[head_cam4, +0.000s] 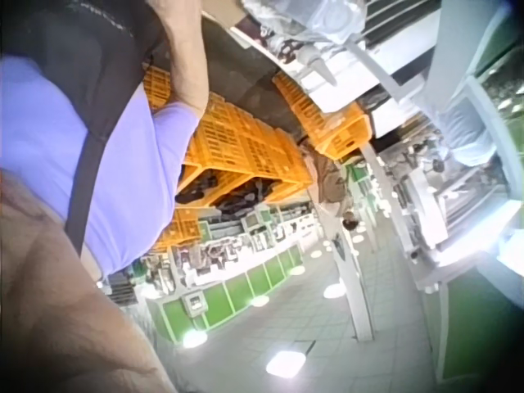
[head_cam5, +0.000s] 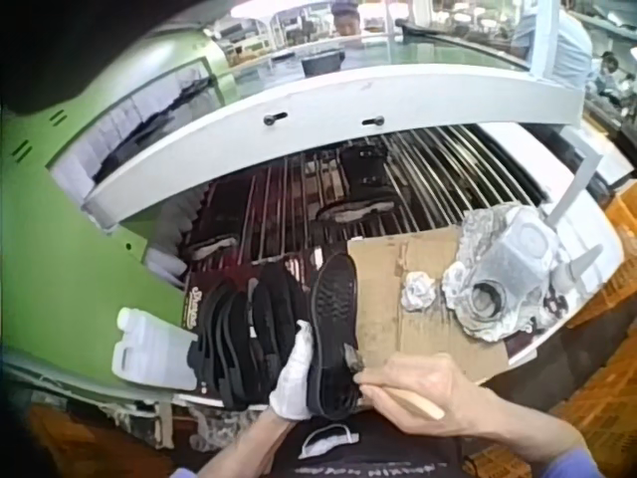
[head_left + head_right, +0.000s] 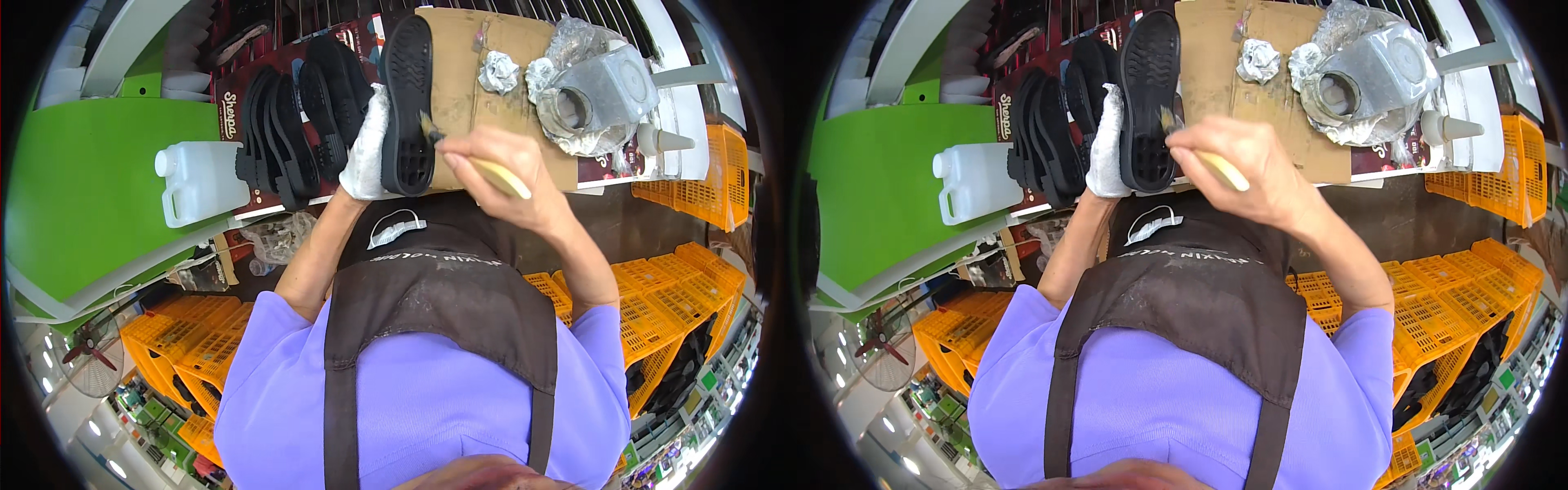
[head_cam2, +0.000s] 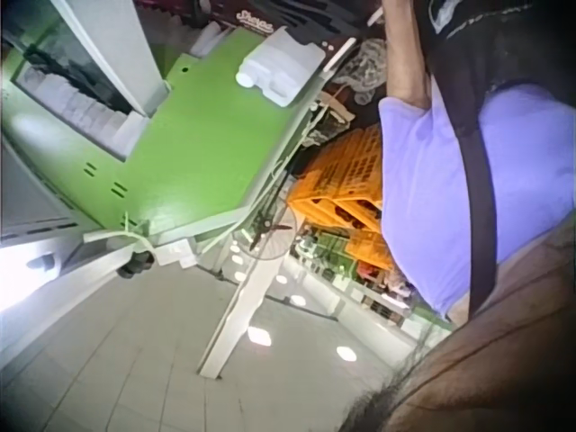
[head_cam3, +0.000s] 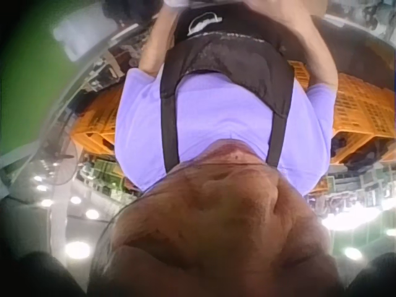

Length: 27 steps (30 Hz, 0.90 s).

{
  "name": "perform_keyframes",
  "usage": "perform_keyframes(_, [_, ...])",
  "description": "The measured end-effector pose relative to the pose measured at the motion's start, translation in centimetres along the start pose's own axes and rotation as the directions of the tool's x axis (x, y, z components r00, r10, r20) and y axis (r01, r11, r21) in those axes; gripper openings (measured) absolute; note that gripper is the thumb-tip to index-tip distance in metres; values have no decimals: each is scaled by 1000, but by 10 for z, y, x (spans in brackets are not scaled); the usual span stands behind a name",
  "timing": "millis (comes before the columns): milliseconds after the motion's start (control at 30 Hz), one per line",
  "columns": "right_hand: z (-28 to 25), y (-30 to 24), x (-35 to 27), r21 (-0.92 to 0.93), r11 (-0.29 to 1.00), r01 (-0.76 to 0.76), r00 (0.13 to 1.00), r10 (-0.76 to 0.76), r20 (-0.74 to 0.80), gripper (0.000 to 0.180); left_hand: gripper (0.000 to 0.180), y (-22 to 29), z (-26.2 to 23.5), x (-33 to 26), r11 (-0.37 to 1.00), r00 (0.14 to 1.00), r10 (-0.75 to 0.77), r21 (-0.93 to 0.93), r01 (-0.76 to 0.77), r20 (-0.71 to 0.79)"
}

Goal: The person repeatedly picks up black sandals from a conveyor belt, applies a liquid substance to the soles using a brush, and places them back on the belt. The process is continuous, with the person handling each sandal individually.

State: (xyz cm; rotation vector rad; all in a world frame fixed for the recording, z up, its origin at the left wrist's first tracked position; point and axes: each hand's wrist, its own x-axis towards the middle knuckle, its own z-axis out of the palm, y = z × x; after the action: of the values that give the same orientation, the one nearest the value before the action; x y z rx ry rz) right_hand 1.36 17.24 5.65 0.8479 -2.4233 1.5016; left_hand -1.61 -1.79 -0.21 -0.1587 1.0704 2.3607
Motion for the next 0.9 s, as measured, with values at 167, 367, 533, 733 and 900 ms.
perform_keyframes(167, [6, -13, -11, 169, 958, -231, 973, 227, 44, 7, 56, -2, -14, 4, 960, 991, 126, 247, -132, 42])
perform_keyframes(367, [1, -11, -3, 477, 550, -685, 707, 660, 255, 21, 58, -2, -19, 3, 879, 973, 206, 418, -229, 100])
perform_keyframes(533, [10, 16, -6, 773, 117, -623, 592, 717, 369, 26, 55, -11, -6, 1, 973, 969, 223, 77, -215, -106])
perform_keyframes(733, [20, 43, -15, 852, -294, -432, 565, 648, 510, 26, 65, -15, -14, 14, 967, 979, 200, -153, -205, -46])
perform_keyframes(900, [8, 39, -26, 925, -287, -248, 665, 643, 378, 25, 60, -11, 8, 13, 975, 990, 116, -183, -128, -74])
